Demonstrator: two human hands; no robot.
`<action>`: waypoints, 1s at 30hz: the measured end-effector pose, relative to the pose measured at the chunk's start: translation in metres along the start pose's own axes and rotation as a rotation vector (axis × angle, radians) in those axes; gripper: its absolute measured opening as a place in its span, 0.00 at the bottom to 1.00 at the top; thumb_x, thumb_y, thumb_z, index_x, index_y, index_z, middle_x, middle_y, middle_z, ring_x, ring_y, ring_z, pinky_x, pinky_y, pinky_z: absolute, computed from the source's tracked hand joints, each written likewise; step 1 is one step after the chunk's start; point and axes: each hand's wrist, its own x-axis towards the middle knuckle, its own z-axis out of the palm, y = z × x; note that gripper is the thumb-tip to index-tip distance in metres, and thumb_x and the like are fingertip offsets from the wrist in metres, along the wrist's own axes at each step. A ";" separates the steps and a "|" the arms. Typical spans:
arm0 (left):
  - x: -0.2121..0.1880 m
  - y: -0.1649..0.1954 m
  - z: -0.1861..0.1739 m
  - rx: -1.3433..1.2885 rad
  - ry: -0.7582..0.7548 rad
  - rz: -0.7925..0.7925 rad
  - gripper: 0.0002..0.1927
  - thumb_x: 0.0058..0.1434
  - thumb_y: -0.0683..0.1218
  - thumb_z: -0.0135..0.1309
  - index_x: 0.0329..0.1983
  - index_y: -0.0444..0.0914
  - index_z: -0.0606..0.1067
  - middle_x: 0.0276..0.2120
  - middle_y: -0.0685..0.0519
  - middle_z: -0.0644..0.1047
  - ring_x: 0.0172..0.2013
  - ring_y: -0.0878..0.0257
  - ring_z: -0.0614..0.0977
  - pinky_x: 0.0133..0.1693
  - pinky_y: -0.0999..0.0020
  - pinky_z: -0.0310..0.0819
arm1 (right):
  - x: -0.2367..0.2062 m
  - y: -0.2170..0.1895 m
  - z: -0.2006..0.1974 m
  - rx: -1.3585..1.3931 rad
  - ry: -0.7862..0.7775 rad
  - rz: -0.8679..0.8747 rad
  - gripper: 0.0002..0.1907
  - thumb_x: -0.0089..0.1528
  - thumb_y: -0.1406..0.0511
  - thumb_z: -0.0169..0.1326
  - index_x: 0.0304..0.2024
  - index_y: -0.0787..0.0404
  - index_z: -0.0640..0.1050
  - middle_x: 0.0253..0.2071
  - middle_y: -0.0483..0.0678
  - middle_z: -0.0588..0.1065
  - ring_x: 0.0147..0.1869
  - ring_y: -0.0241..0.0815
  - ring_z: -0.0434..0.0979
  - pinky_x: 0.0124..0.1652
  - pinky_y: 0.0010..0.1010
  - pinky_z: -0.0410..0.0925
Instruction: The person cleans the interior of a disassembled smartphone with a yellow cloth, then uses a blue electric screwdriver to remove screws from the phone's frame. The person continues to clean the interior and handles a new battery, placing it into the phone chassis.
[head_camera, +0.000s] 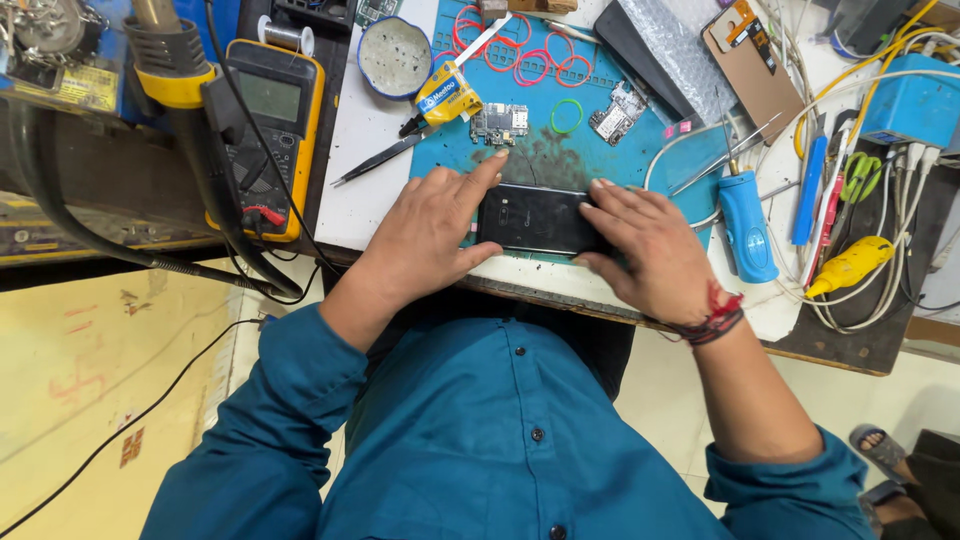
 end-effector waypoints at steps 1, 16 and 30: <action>0.001 0.001 -0.001 0.008 -0.003 -0.004 0.53 0.48 0.51 0.70 0.74 0.38 0.57 0.52 0.53 0.78 0.46 0.53 0.75 0.49 0.57 0.69 | -0.004 0.003 -0.002 -0.012 0.000 0.009 0.30 0.57 0.60 0.64 0.59 0.66 0.75 0.67 0.60 0.71 0.72 0.55 0.67 0.67 0.48 0.58; 0.009 0.022 -0.006 0.164 -0.029 -0.024 0.45 0.47 0.51 0.69 0.68 0.37 0.66 0.54 0.50 0.78 0.47 0.52 0.76 0.46 0.56 0.67 | -0.007 -0.013 -0.012 -0.105 0.036 0.145 0.28 0.52 0.62 0.68 0.56 0.56 0.79 0.62 0.52 0.75 0.55 0.53 0.73 0.64 0.50 0.59; 0.007 0.017 -0.006 0.165 -0.074 0.076 0.48 0.46 0.54 0.70 0.69 0.36 0.65 0.62 0.44 0.70 0.57 0.48 0.71 0.55 0.54 0.64 | -0.014 -0.022 0.001 -0.074 0.212 0.113 0.25 0.53 0.57 0.68 0.51 0.59 0.82 0.66 0.62 0.70 0.57 0.58 0.73 0.57 0.45 0.63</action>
